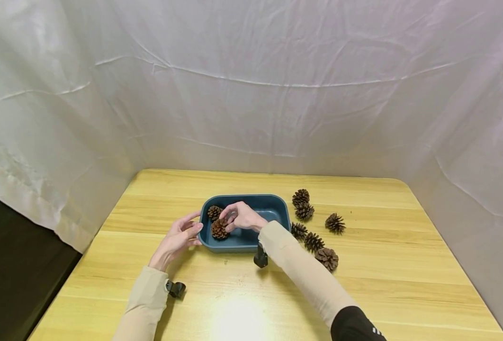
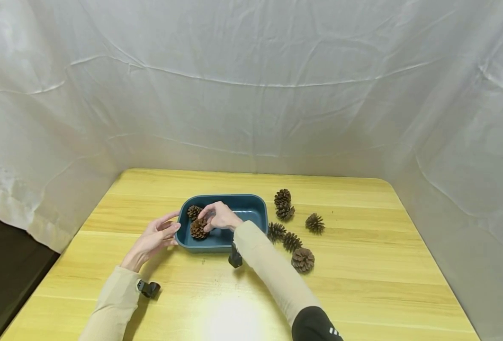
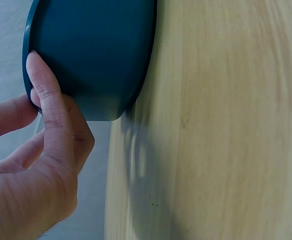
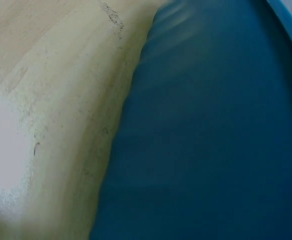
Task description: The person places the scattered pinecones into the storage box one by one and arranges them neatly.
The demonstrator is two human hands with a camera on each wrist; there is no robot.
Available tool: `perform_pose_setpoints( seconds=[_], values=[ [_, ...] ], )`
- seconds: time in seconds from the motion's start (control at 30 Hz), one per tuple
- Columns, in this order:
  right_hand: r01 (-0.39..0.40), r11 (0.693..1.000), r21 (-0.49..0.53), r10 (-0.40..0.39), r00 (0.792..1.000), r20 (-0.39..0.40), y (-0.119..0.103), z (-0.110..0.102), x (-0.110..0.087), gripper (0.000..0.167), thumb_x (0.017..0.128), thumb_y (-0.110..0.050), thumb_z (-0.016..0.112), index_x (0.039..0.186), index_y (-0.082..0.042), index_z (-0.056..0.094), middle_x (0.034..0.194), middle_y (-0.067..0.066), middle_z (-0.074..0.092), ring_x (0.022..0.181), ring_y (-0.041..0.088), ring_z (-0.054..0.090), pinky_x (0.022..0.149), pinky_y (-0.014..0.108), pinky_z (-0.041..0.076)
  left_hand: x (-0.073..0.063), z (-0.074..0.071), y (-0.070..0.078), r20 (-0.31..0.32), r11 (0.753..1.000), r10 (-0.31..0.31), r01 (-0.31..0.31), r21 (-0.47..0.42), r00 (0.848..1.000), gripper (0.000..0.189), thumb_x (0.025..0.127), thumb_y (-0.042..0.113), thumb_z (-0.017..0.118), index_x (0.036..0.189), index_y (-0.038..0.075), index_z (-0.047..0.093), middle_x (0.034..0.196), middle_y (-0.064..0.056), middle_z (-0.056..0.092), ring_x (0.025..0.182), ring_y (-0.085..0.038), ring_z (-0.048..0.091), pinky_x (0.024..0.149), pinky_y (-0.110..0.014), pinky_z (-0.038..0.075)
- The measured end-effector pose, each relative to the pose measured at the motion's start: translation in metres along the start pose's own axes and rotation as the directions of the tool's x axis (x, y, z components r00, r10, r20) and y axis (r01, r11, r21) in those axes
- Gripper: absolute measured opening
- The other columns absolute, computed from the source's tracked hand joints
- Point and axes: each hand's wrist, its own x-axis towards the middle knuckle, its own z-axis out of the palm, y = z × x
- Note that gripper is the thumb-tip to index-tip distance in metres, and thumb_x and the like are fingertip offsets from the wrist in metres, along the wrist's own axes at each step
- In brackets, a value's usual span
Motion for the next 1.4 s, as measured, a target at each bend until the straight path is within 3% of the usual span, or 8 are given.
perform_pose_setpoints(
  seconds=[0.33, 0.8, 1.4],
  values=[
    [-0.013, 1.000, -0.023, 0.012, 0.999, -0.031, -0.0038, 0.0043, -0.0005, 0.033, 0.077, 0.013, 0.078, 0.105, -0.003, 0.073, 0.108, 0.014, 0.070, 0.076, 0.011, 0.063, 0.072, 0.028, 0.062, 0.0001, 0.0003, 0.0008, -0.003, 1.000, 0.001, -0.001, 0.001, 1.000, 0.061, 0.103, 0.005, 0.052, 0.156, -0.006, 0.023, 0.102, 0.000, 0.063, 0.075, -0.006, 0.066, 0.066, -0.020, 0.061],
    [-0.004, 0.999, -0.035, 0.002, 0.998, -0.057, -0.0020, 0.0071, 0.0045, 0.034, 0.076, 0.014, 0.078, 0.103, -0.006, 0.074, 0.102, 0.014, 0.072, 0.078, 0.014, 0.065, 0.070, 0.028, 0.062, 0.0002, -0.0001, -0.0005, -0.013, 1.000, -0.003, 0.003, 0.000, 1.000, 0.061, 0.103, 0.004, 0.052, 0.156, -0.006, 0.023, 0.104, -0.001, 0.061, 0.074, -0.006, 0.064, 0.065, -0.019, 0.060],
    [-0.013, 1.000, -0.020, 0.013, 0.999, -0.036, -0.0045, 0.0056, 0.0010, 0.037, 0.076, 0.013, 0.079, 0.108, -0.006, 0.072, 0.113, 0.014, 0.070, 0.086, 0.015, 0.065, 0.073, 0.027, 0.062, 0.0004, 0.0006, 0.0000, -0.012, 1.000, -0.006, 0.006, 0.020, 1.000, 0.060, 0.104, 0.005, 0.051, 0.156, -0.006, 0.024, 0.104, -0.002, 0.061, 0.071, -0.005, 0.063, 0.064, -0.018, 0.060]
  ],
)
